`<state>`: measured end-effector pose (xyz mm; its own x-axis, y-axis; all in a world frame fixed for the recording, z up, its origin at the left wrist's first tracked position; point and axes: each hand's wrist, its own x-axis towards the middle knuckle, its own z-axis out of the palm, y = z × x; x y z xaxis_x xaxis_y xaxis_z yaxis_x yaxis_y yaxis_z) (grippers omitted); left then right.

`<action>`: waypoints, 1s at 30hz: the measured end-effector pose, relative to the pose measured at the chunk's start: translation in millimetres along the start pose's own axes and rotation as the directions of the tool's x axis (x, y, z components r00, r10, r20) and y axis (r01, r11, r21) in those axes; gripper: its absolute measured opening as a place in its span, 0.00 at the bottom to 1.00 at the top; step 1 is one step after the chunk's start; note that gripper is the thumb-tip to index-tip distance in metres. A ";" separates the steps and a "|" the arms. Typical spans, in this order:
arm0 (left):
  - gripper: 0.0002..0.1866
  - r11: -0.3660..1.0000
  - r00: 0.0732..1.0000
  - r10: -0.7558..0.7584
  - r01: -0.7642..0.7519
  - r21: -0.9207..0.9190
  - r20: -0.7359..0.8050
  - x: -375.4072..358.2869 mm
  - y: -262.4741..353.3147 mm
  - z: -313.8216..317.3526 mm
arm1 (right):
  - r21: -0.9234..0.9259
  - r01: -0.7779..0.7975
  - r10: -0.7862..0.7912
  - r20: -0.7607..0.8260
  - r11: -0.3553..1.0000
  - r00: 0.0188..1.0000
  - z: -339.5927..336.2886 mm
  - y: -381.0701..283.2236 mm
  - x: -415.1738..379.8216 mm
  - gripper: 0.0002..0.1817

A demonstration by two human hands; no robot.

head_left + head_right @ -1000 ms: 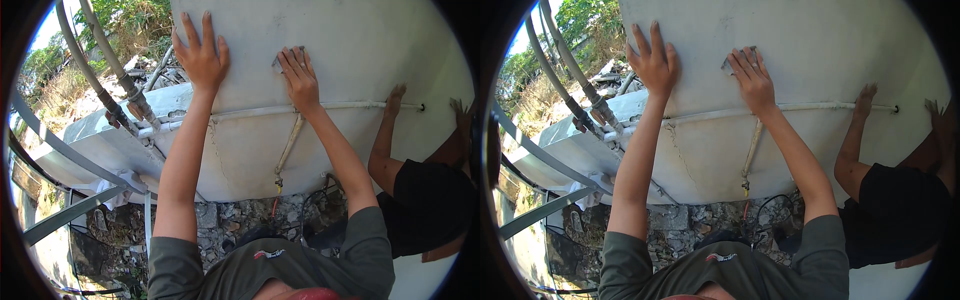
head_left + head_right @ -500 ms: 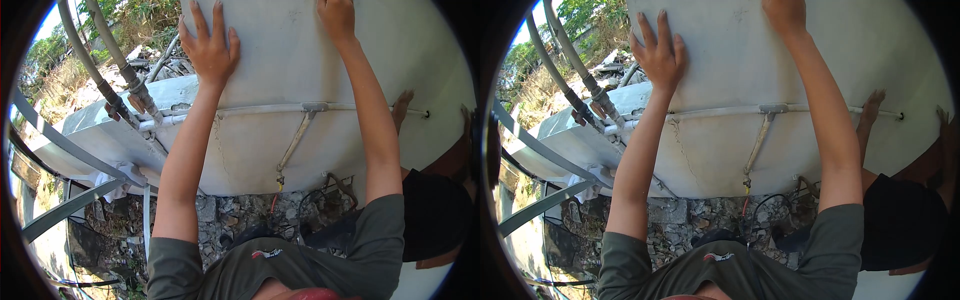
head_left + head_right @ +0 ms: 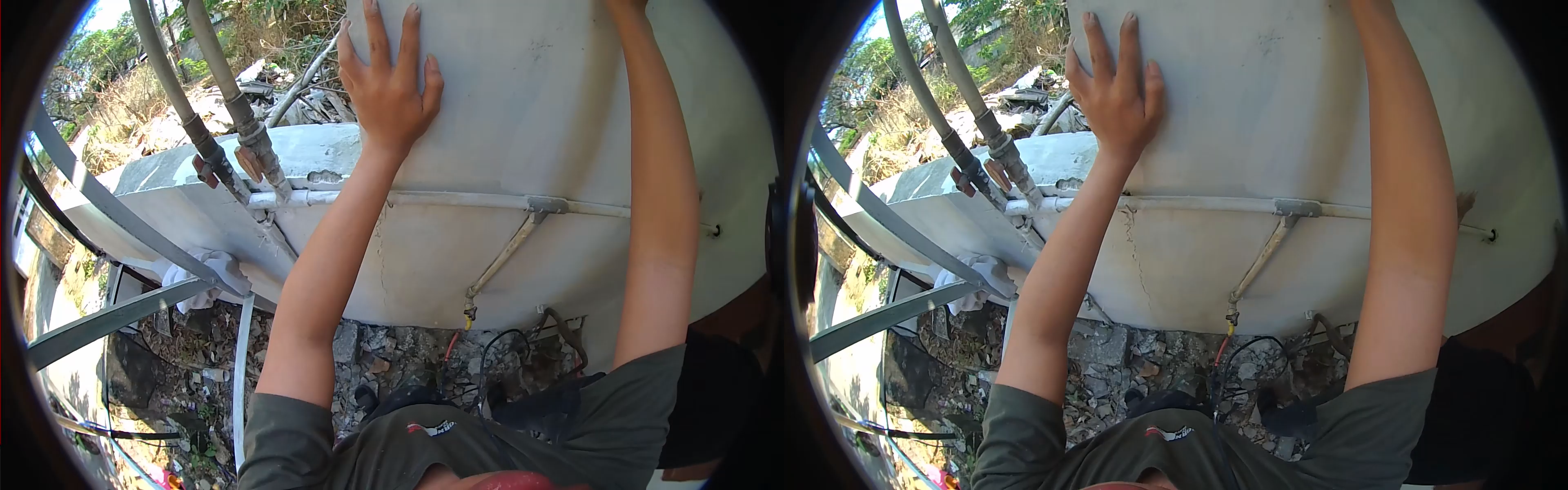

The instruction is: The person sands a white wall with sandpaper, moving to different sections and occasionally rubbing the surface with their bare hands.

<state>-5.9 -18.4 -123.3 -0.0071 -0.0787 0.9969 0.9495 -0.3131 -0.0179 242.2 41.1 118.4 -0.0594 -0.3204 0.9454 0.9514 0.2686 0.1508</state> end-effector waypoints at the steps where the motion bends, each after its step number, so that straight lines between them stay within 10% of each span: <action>1: 0.32 1.000 0.996 -0.031 0.030 0.005 0.084 1.0 2.0 -5.2 | 0.009 -0.003 0.003 0.000 1.000 1.000 -5.0 -5.2 -5.7 0.23; 19: 0.30 0.998 0.994 0.051 -0.053 -0.022 -0.095 -0.1 -0.1 8.0 | 0.258 0.042 -0.124 0.309 0.965 0.943 -115.3 -77.0 -237.9 0.29; 30: 0.32 1.000 1.000 0.016 -0.016 0.012 -0.014 -2.8 -0.3 8.7 | 0.511 0.533 -0.732 0.370 0.674 0.571 -127.5 -34.0 -220.6 0.26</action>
<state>-3.4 -9.9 -125.4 0.0036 -0.0972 0.9953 0.9531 -0.3007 -0.0328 261.4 -13.2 -132.1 -0.8427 -0.0435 0.5367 0.4552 0.4748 0.7532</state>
